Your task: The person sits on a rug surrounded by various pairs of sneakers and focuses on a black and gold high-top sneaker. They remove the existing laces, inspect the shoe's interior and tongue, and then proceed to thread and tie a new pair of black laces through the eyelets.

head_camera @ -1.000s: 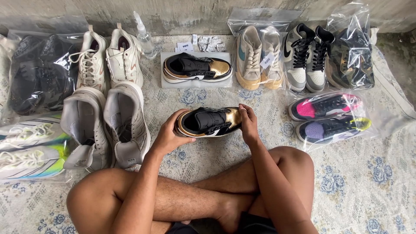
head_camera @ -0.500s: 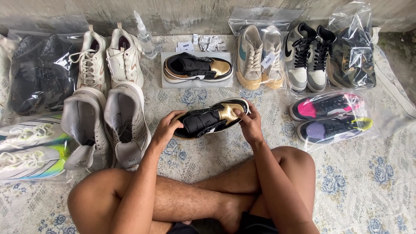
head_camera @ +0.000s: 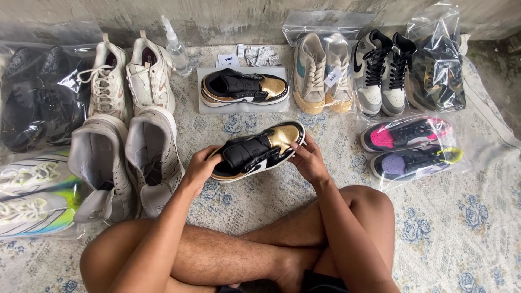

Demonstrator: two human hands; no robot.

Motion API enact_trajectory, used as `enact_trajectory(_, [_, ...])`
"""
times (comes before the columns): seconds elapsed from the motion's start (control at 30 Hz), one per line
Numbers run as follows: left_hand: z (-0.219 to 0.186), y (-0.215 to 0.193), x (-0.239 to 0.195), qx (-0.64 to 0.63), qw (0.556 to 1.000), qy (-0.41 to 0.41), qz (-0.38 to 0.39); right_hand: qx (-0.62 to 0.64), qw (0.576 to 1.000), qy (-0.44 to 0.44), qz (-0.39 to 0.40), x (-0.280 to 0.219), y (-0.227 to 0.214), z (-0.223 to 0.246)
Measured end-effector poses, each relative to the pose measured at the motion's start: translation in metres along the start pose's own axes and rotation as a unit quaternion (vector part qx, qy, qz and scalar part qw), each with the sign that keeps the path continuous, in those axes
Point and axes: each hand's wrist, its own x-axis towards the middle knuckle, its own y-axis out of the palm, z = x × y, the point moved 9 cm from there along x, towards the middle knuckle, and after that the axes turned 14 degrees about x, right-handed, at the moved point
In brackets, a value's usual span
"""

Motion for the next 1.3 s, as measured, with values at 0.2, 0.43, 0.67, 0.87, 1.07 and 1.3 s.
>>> enact_trajectory(0.2, [-0.022,0.015,-0.023,-0.020,0.998,-0.053,0.004,0.027,0.996,0.036,0.074,-0.008,0.038,-0.001])
enact_trajectory(0.43, [-0.021,0.013,-0.031,0.004,0.998,-0.055,0.030,0.020,0.997,0.055,0.048,-0.004,0.032,-0.011])
enact_trajectory(0.67, [-0.027,0.001,-0.002,-0.007,1.000,-0.025,-0.006,0.037,0.997,0.045,0.041,-0.003,0.028,-0.005])
enact_trajectory(0.87, [-0.020,0.035,-0.028,0.010,0.998,-0.046,0.047,0.016,0.999,0.030,0.031,-0.002,0.033,0.007])
enact_trajectory(1.07, [-0.035,0.068,-0.041,0.003,0.987,-0.039,0.156,-0.041,0.998,0.029,0.031,-0.002,0.029,-0.011])
enact_trajectory(1.3, [-0.001,0.097,-0.035,0.089,0.969,-0.030,0.229,-0.277,0.954,0.039,0.110,-0.016,0.063,-0.016])
